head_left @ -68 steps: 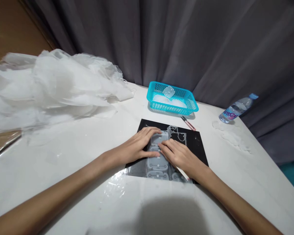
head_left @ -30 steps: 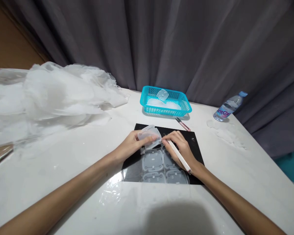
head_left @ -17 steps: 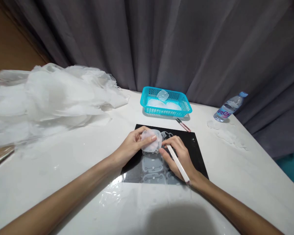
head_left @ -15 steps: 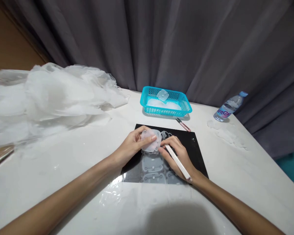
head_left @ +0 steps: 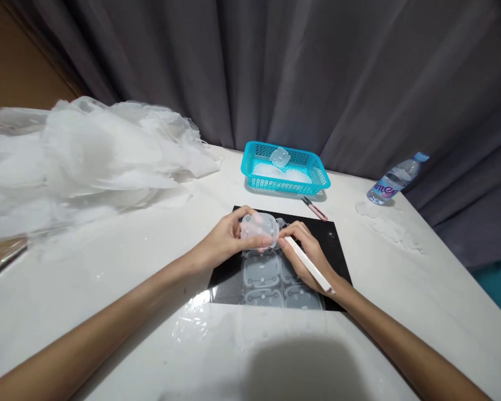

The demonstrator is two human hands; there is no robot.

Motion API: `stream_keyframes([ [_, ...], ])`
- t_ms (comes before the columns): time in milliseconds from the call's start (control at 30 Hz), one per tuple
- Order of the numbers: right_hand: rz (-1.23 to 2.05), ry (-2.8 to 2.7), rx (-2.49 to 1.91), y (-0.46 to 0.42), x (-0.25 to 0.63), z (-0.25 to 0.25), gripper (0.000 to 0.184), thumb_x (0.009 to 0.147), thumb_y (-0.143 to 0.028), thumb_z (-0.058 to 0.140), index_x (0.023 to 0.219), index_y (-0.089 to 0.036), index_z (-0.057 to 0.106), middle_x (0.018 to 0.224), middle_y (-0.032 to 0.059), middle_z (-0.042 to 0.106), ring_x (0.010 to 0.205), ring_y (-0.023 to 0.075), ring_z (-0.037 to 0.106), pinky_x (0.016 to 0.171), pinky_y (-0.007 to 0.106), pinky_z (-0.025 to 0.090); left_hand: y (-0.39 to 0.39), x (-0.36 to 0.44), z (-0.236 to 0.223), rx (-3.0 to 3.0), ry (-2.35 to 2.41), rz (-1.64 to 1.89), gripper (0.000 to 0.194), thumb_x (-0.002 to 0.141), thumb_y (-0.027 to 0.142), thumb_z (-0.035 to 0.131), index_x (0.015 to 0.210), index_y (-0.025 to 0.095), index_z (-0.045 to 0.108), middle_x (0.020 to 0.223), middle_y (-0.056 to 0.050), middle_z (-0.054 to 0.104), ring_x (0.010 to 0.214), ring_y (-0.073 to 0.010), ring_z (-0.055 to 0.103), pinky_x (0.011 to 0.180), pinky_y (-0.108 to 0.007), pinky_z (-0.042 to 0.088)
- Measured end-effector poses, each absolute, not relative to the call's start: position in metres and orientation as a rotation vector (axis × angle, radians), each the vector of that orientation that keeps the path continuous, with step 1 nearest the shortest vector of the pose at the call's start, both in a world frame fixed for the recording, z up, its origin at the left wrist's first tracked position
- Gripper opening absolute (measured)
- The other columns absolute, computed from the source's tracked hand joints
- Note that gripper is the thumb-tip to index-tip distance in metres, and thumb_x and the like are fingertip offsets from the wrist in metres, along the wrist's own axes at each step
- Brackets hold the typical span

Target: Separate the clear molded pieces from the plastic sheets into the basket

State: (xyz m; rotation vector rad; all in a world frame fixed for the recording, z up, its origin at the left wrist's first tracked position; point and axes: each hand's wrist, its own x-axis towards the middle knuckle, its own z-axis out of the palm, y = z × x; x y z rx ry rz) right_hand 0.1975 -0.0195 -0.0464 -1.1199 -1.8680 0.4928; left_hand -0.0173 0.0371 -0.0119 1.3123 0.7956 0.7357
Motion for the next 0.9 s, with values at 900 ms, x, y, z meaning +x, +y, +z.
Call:
stream_keyframes([
  [900, 0.159, -1.981, -1.219, -0.012, 0.199, -0.052, 0.011, 0.095, -0.015, 0.054, 0.089, -0.024, 0.053, 0.087, 0.0035, 0.060, 0.084, 0.0222, 0.057, 0.078, 0.036, 0.046, 0.039, -0.014, -0.027, 1.305, 0.680, 0.770, 0.044, 0.077, 0.031, 0.091, 0.099, 0.019, 0.055, 0.079, -0.002, 0.080, 0.069, -0.0177, 0.075, 0.071, -0.029, 0.060],
])
